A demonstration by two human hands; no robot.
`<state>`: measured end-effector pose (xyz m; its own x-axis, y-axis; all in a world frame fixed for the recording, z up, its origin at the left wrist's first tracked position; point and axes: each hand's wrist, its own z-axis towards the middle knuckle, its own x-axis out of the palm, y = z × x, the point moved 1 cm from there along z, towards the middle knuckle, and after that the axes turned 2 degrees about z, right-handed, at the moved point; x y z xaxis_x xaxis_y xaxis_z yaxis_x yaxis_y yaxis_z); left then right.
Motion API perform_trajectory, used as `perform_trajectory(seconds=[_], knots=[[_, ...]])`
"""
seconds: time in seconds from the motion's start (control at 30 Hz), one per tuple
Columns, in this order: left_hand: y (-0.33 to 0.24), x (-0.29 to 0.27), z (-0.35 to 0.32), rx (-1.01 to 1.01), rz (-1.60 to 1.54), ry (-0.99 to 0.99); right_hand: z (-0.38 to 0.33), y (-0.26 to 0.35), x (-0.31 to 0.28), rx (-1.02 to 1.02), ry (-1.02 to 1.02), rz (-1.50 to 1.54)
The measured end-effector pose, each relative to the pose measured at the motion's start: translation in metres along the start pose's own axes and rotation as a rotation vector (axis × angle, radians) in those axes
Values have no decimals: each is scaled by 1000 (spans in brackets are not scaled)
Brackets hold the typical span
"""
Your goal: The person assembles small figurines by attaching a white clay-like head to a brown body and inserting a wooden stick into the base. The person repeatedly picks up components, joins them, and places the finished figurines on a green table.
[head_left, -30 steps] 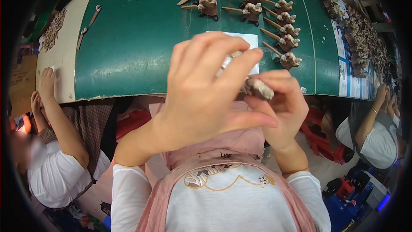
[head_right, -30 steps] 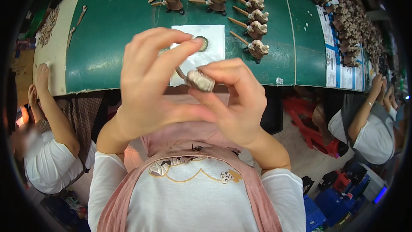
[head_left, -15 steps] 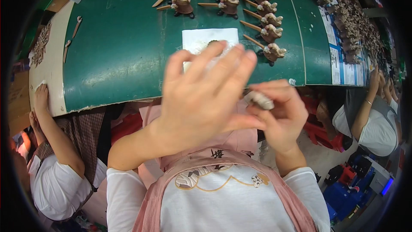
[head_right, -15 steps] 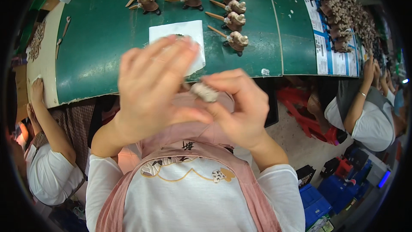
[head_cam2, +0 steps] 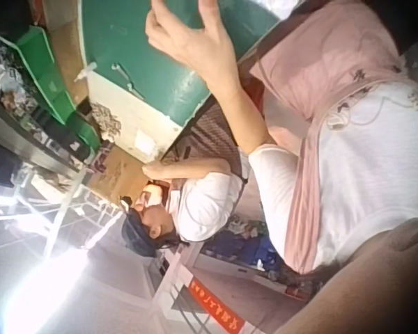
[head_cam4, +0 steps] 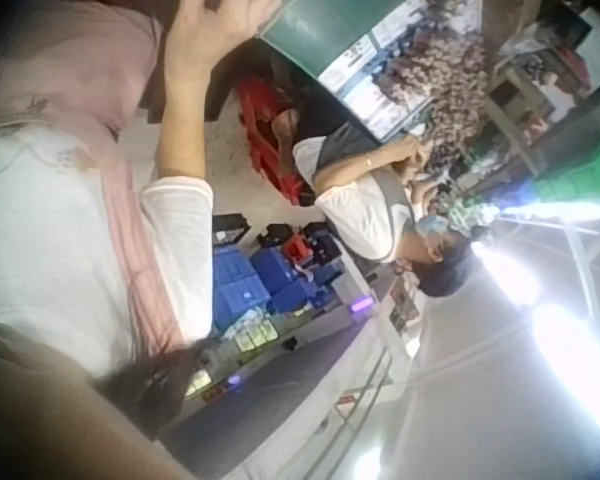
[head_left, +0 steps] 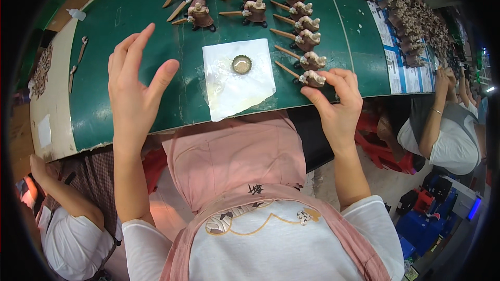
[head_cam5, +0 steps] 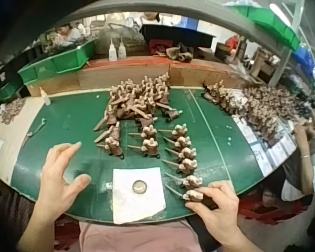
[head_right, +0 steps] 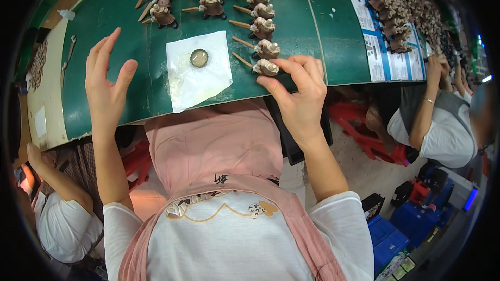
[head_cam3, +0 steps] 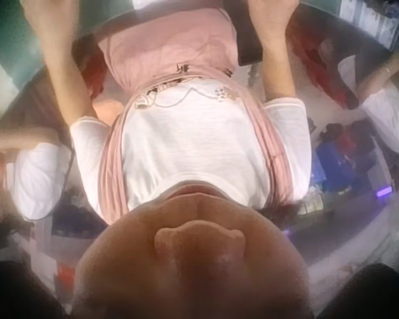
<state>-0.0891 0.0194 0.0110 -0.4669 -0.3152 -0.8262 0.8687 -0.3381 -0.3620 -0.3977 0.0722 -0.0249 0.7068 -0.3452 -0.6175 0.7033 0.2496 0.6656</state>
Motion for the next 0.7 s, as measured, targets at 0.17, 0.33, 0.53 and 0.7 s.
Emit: perform_trajectory(seconds=[0.17, 0.33, 0.53, 0.7], knots=[[5, -7, 10, -9, -38, 54, -7, -16, -18, -18, 20, 48], [14, 16, 34, 192, -163, 106, 21, -7, -16, -110, 191, 24], [2, 65, 83, 469, -121, 146, 69, -17, 1, -173, 328, -19], [-11, 86, 109, 624, -74, 115, 129, -53, 43, -507, 339, 275]])
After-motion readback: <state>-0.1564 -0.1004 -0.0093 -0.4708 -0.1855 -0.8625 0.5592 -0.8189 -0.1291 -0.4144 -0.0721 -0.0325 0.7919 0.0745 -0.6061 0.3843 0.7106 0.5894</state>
